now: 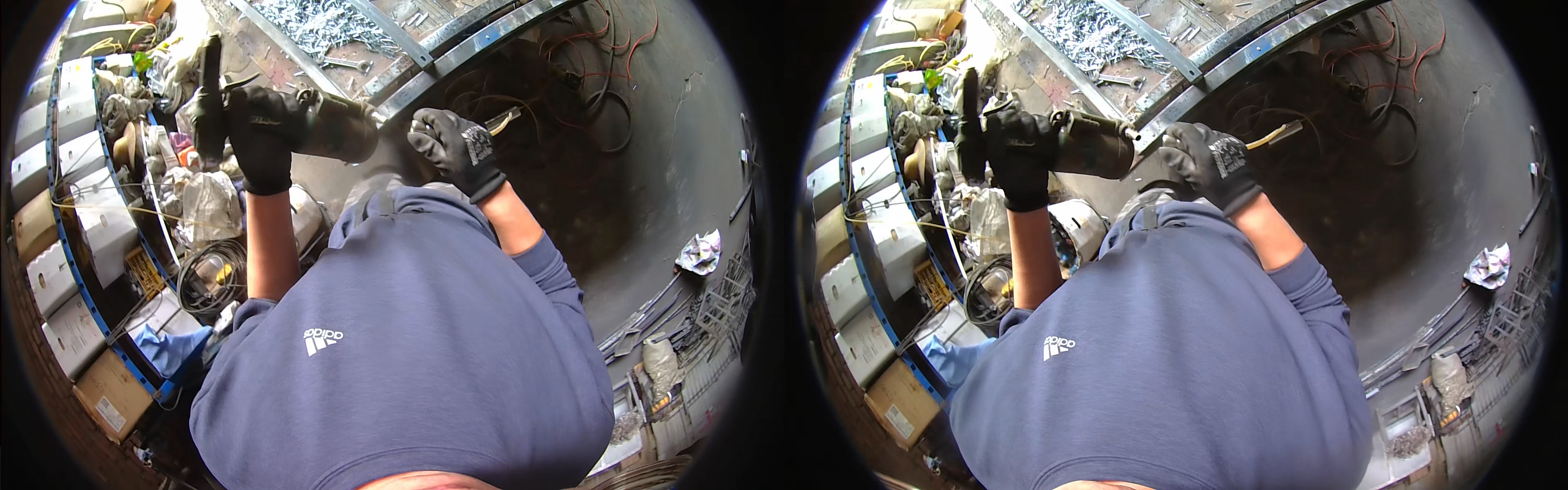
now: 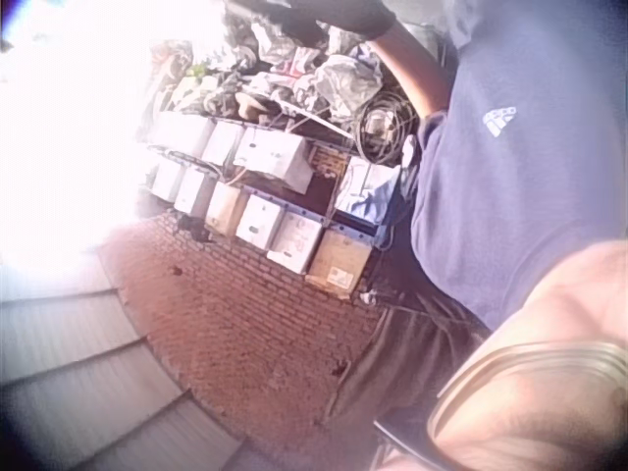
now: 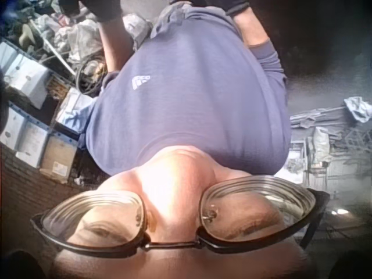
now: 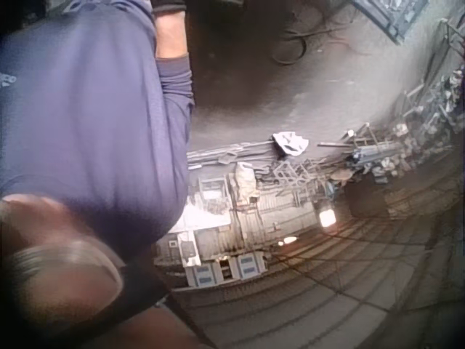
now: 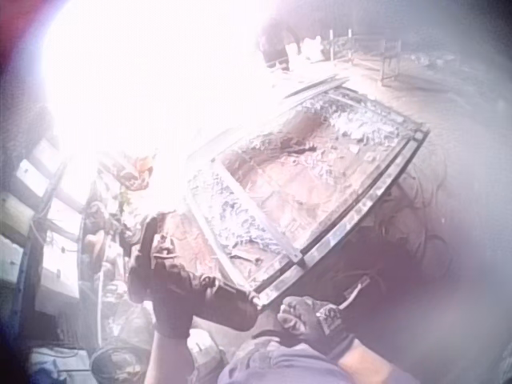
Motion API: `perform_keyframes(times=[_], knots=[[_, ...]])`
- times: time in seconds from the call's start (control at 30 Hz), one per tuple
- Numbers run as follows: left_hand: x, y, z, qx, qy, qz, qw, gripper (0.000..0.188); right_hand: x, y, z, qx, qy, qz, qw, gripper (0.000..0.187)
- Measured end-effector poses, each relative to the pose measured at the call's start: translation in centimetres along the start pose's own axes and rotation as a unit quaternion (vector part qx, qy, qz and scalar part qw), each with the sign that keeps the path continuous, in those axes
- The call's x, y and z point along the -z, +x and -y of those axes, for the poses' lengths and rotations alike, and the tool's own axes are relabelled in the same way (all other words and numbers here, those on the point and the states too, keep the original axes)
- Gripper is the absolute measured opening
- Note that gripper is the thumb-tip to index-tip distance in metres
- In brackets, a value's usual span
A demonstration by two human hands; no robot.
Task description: The person assembles a pneumatic tool by attaching a nozzle and inserting a brass rod into the body. They repeatedly adjust the components with gloved hands, then set the tool down and pick up a green pneumatic hammer.
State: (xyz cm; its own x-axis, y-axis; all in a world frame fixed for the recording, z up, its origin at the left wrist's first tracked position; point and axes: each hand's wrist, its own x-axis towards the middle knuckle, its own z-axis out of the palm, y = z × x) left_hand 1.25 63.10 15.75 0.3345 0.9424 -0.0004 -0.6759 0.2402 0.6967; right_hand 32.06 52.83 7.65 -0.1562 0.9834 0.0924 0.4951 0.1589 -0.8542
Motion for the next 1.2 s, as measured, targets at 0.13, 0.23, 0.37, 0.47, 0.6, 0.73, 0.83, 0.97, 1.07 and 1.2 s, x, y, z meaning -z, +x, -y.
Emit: perform_keyframes(times=[0.13,0.23,0.37,0.47,0.6,0.73,0.83,0.97,1.07,1.2], knots=[[-3.8,-1.8,2.4,-0.033,0.009,-0.067,0.997,0.04,0.1,0.4,-1.8,0.027,0.01,-0.017,0.999,0.046],[-4.5,-1.7,5.4,-0.086,0.081,-0.127,0.985,0.035,0.2,0.5,-3.0,0.021,-0.003,0.026,0.999,0.04],[-4.0,-1.6,8.6,-0.114,0.239,-0.165,0.95,0.02,-0.3,1.4,-4.8,-0.025,-0.011,0.067,0.997,0.042],[-2.8,-1.8,10.7,-0.113,0.213,-0.229,0.943,0.029,-1.2,2.3,-6.3,-0.048,-0.049,0.119,0.991,0.042],[0.3,-1.8,13.1,-0.073,0.169,-0.239,0.953,0.026,-3.7,3.4,-8.3,-0.004,-0.117,0.14,0.983,0.036],[3.9,-1.5,15.5,-0.074,0.277,-0.306,0.908,0.022,-8.0,5.4,-10.6,-0.029,-0.187,0.212,0.959,0.035],[7.0,-0.8,17.3,-0.078,0.316,-0.341,0.882,0.021,-10.7,7.3,-12.8,-0.048,-0.212,0.241,0.946,0.043],[12.5,0.9,18.9,-0.054,0.179,-0.388,0.902,0.025,-12.7,9.0,-15.7,-0.101,-0.25,0.279,0.922,0.043],[15.8,1.4,19.5,-0.046,0.172,-0.395,0.901,0.026,-13.9,9.7,-16.4,-0.106,-0.279,0.303,0.905,0.043],[18.1,1.6,19.6,-0.071,0.104,-0.37,0.92,0.027,-14.8,10.8,-16.2,-0.067,-0.301,0.302,0.902,0.042]])
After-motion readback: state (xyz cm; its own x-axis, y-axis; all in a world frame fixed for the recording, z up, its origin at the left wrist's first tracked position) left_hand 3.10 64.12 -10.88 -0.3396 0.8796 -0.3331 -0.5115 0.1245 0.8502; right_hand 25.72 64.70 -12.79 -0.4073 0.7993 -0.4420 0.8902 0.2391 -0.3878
